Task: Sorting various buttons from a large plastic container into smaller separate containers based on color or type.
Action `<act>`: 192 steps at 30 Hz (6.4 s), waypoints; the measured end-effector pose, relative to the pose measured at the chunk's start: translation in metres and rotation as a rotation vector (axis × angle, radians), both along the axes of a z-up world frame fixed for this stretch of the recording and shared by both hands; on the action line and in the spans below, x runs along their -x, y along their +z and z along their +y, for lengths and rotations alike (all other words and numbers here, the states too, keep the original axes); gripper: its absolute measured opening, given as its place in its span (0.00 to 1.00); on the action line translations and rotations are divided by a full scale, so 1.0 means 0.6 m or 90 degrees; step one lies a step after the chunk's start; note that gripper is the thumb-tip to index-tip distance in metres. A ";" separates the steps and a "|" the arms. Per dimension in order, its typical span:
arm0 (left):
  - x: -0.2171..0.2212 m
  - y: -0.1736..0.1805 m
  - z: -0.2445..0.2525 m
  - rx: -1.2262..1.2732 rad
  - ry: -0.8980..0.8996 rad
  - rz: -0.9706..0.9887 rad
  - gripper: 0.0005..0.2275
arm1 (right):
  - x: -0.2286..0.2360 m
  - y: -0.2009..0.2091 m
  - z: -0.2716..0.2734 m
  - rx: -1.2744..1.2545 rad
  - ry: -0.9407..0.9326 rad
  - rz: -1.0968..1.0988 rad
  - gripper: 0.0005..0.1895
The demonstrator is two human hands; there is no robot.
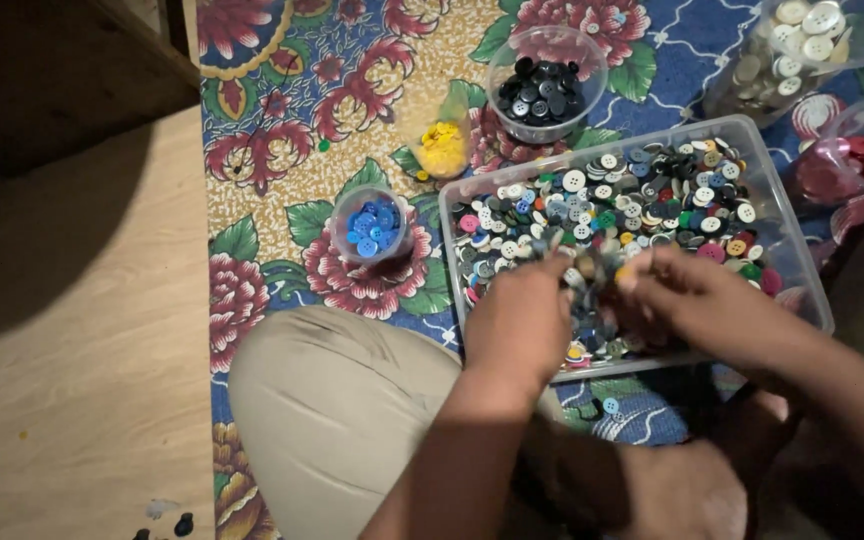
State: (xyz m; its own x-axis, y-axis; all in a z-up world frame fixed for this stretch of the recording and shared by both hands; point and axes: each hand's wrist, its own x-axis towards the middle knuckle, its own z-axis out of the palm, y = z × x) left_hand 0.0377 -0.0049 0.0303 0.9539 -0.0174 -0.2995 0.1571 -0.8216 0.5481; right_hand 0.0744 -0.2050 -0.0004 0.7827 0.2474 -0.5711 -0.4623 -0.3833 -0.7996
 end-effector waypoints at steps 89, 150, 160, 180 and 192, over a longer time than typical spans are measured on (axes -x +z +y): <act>0.044 -0.031 0.036 0.505 0.291 0.014 0.07 | 0.055 0.060 0.069 0.048 -0.102 -0.006 0.15; -0.044 -0.036 -0.014 0.195 0.311 0.197 0.39 | 0.025 0.074 0.018 0.368 0.333 -0.264 0.11; -0.110 -0.045 -0.063 0.259 0.364 0.246 0.35 | 0.064 -0.011 0.068 0.273 0.478 -0.269 0.07; -0.093 -0.036 -0.002 0.249 0.196 0.123 0.25 | 0.030 0.021 0.137 0.530 0.380 -0.239 0.11; -0.066 -0.065 0.017 0.229 0.323 0.144 0.34 | 0.065 0.002 0.167 0.408 0.419 -0.125 0.16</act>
State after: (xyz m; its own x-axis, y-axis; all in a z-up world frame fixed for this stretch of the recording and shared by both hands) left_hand 0.0772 0.0051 -0.0090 0.7840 0.2813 -0.5534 0.6203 -0.3868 0.6823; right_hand 0.0352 -0.1045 0.0006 0.6942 0.3588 -0.6240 0.1247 -0.9138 -0.3866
